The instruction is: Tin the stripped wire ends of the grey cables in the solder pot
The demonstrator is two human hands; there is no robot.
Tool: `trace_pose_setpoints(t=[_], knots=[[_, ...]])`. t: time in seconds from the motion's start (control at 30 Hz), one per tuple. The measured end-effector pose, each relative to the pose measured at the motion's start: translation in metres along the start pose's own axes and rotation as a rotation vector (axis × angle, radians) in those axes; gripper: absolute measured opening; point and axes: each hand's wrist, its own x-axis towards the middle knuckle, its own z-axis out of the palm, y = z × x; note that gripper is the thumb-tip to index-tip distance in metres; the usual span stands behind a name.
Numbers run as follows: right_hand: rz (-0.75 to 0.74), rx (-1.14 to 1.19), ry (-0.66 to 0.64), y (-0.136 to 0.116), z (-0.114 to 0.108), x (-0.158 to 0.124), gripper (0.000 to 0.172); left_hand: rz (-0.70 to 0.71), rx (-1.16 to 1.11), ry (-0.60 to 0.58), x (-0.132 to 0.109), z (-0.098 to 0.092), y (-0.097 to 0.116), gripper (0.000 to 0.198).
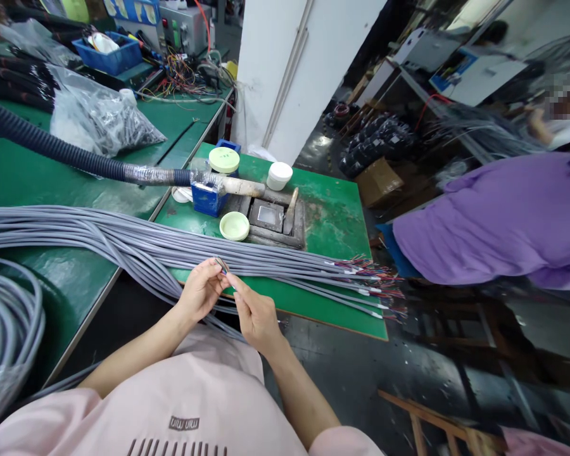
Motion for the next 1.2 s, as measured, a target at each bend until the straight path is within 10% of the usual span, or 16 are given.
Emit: trace_pose_setpoints(t=[0.77, 1.2], knots=[[-0.183, -0.223, 0.078, 0.001, 0.000, 0.016, 0.036, 0.127, 0.117, 0.025, 0.002, -0.002, -0.010, 0.022], [-0.066, -0.162, 0.002, 0.008, -0.002, 0.019, 0.037, 0.476, 0.494, 0.063, 0.002, -0.012, -0.012, 0.019]])
